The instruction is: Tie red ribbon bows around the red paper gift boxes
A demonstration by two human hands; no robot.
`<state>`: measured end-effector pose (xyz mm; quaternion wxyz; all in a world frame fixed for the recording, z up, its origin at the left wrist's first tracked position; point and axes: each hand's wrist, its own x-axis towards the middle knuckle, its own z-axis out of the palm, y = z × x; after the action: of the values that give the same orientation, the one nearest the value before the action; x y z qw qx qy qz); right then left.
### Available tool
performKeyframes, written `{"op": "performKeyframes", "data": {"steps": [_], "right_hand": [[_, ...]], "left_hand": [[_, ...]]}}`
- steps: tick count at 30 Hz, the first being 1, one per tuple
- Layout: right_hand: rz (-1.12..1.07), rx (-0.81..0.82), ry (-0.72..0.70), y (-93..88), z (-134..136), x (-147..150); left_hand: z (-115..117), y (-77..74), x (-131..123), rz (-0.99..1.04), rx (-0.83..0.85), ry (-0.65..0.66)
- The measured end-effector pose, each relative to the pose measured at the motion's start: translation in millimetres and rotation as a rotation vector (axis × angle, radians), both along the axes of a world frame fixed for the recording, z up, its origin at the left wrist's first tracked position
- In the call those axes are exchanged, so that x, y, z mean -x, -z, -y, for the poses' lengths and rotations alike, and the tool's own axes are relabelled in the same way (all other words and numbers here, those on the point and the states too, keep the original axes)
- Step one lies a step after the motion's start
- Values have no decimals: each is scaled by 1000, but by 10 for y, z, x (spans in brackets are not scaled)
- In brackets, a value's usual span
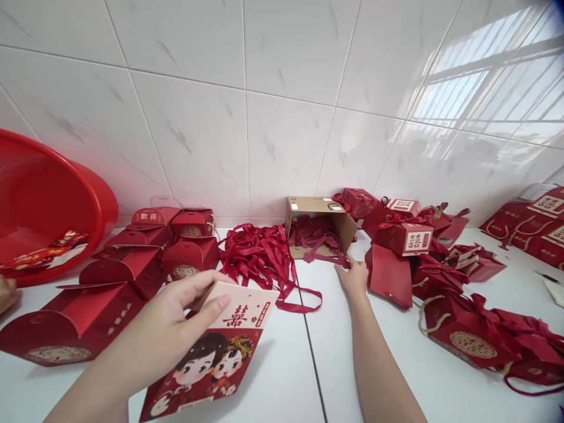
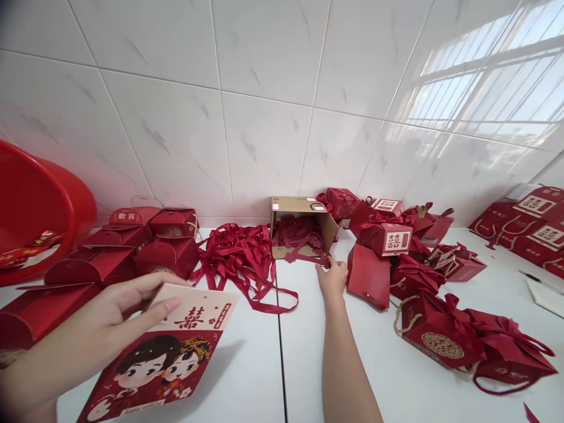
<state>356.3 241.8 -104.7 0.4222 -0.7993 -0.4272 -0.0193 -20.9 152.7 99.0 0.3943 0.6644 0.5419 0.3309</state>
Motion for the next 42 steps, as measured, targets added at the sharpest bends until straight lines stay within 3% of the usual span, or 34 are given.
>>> {"op": "performKeyframes", "data": {"steps": [3, 10, 14, 21, 27, 33, 42], "right_hand": [[30, -81, 12, -15, -8, 36], [80, -204, -193, -212, -365, 179], [64, -219, -180, -315, -727, 206], [-2, -195, -152, -415, -1130, 330], [-89, -80, -187, -427, -1410, 514], [-171, 5, -188, -311, -1472, 655], [-208, -33, -194, -330, -1514, 601]], "left_hand": [[-48, 93, -20, -202, 64, 158], [-153, 357, -40, -446, -102, 76], [-169, 414, 12, -456, -170, 80], [-104, 381, 47, -433, -130, 105], [-104, 346, 6, -477, -92, 125], [-92, 318, 5, -513, -57, 136], [-34, 191, -41, -531, 25, 128]]}}
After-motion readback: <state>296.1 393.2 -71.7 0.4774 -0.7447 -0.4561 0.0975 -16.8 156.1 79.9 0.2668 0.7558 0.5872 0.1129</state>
